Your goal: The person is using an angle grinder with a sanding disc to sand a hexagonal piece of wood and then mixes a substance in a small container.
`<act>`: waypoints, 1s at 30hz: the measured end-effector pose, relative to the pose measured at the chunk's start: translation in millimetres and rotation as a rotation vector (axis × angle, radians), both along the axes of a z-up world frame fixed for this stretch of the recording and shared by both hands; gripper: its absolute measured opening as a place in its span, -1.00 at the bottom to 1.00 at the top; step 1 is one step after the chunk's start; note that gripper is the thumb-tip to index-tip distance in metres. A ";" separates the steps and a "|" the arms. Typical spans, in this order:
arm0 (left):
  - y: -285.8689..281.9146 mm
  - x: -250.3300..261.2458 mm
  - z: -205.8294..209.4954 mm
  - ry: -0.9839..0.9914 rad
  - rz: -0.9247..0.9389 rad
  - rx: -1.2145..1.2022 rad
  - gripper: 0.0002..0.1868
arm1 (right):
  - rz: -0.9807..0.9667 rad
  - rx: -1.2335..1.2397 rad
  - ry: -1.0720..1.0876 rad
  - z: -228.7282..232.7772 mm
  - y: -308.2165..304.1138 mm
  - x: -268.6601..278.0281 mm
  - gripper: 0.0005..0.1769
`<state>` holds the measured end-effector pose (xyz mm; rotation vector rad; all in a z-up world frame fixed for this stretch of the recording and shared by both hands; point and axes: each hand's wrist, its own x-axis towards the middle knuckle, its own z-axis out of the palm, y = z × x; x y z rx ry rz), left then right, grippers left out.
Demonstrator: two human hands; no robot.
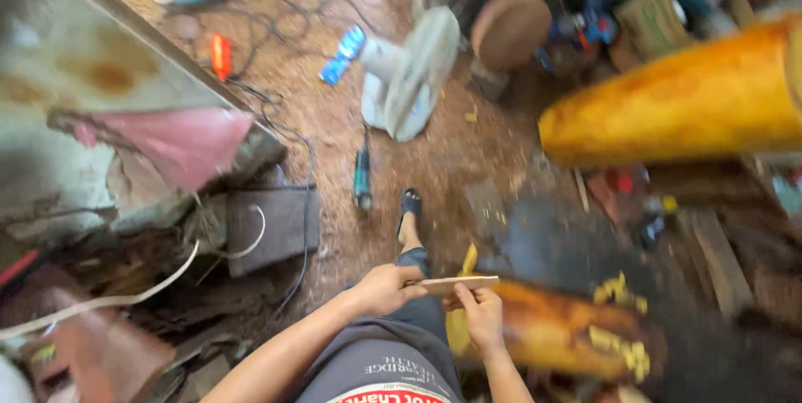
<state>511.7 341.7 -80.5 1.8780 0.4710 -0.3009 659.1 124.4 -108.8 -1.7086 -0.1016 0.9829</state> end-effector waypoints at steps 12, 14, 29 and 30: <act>203.0 195.5 -37.3 -0.235 0.648 -0.693 -0.66 | 0.187 0.396 -0.047 8.1 342.7 298.4 -0.82; 240.4 225.0 -27.7 -0.239 0.689 -0.790 -0.70 | 0.234 0.385 0.008 33.5 392.0 292.8 -0.82; 624.2 289.5 -226.3 -0.391 0.333 -1.657 -0.49 | 0.459 0.244 0.350 -94.3 786.2 315.3 -0.56; 639.7 277.7 -225.6 -0.399 0.412 -1.727 -0.51 | 0.476 0.264 0.487 -110.8 806.9 312.5 -0.61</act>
